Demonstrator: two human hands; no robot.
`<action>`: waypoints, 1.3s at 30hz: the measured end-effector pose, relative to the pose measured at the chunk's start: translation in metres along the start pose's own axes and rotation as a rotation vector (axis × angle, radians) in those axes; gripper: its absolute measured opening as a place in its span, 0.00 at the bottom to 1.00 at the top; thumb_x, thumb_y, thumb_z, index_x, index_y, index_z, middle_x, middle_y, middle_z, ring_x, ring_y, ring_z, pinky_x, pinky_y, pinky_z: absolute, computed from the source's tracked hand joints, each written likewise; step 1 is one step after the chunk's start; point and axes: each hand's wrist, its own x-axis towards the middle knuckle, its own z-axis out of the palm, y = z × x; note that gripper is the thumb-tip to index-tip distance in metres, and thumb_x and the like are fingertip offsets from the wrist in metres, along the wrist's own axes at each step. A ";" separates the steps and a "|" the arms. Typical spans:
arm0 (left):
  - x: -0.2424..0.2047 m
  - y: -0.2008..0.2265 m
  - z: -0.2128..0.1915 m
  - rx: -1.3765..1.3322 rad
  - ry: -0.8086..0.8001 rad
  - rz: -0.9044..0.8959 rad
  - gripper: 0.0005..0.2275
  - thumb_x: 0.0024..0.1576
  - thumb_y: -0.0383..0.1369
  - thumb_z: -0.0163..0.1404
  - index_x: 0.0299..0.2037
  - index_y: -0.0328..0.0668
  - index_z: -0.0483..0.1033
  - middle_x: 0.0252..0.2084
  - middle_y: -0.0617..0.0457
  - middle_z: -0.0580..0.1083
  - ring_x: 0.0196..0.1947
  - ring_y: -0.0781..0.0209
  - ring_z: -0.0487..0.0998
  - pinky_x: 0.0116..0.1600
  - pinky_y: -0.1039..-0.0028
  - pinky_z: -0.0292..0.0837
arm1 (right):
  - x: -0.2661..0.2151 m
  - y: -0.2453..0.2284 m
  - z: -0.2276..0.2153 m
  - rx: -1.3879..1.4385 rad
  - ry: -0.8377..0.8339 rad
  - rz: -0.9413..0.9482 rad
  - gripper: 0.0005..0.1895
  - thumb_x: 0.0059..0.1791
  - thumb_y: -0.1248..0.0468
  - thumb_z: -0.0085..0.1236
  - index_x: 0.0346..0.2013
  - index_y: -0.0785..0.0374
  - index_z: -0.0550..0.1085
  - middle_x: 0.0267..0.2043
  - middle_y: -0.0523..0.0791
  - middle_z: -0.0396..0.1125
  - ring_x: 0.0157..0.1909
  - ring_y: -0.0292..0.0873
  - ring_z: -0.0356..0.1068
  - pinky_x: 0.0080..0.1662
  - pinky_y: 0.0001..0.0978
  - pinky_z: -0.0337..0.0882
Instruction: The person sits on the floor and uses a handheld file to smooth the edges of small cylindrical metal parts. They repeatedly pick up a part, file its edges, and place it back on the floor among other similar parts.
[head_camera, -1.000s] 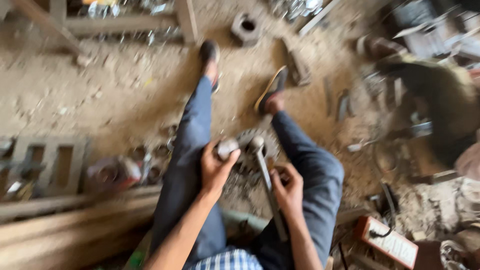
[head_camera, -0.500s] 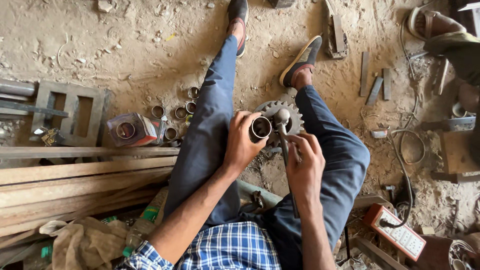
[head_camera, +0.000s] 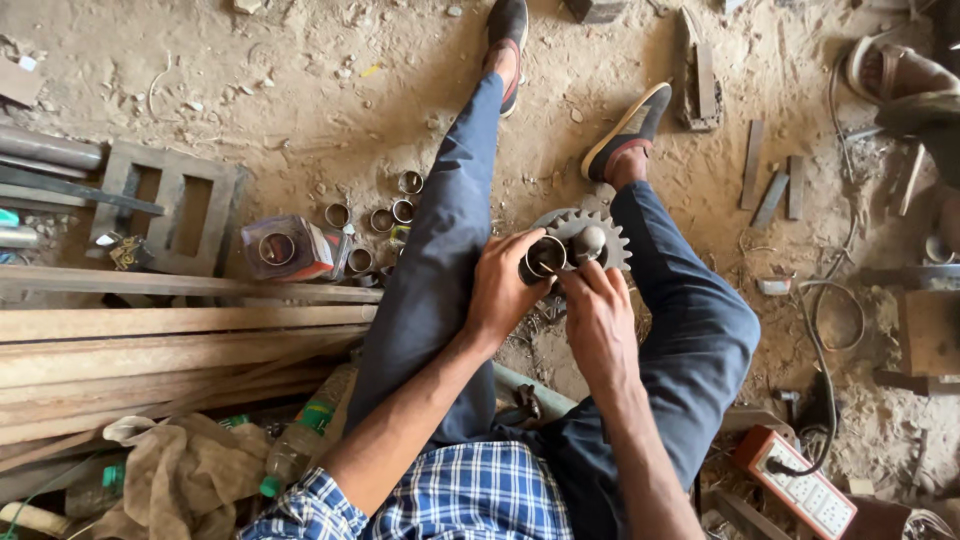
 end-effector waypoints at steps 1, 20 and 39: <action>0.000 0.001 0.000 0.001 -0.005 0.009 0.28 0.40 0.24 0.66 0.55 0.34 0.76 0.53 0.43 0.78 0.53 0.45 0.77 0.59 0.61 0.70 | -0.001 0.001 0.002 -0.013 0.027 0.006 0.15 0.44 0.76 0.55 0.45 0.65 0.78 0.46 0.50 0.69 0.45 0.55 0.64 0.50 0.47 0.67; -0.004 0.005 0.001 0.078 -0.069 0.017 0.29 0.39 0.26 0.68 0.54 0.34 0.75 0.48 0.47 0.75 0.50 0.49 0.74 0.57 0.63 0.70 | -0.002 0.012 0.003 -0.055 0.067 0.049 0.17 0.45 0.75 0.55 0.47 0.63 0.79 0.43 0.48 0.69 0.44 0.52 0.65 0.48 0.45 0.66; -0.008 0.004 0.000 0.041 -0.103 0.061 0.25 0.40 0.26 0.67 0.51 0.36 0.77 0.46 0.46 0.76 0.50 0.47 0.76 0.56 0.62 0.71 | -0.002 0.010 -0.006 -0.127 0.118 0.054 0.16 0.44 0.73 0.59 0.45 0.59 0.81 0.42 0.47 0.70 0.45 0.51 0.67 0.48 0.43 0.66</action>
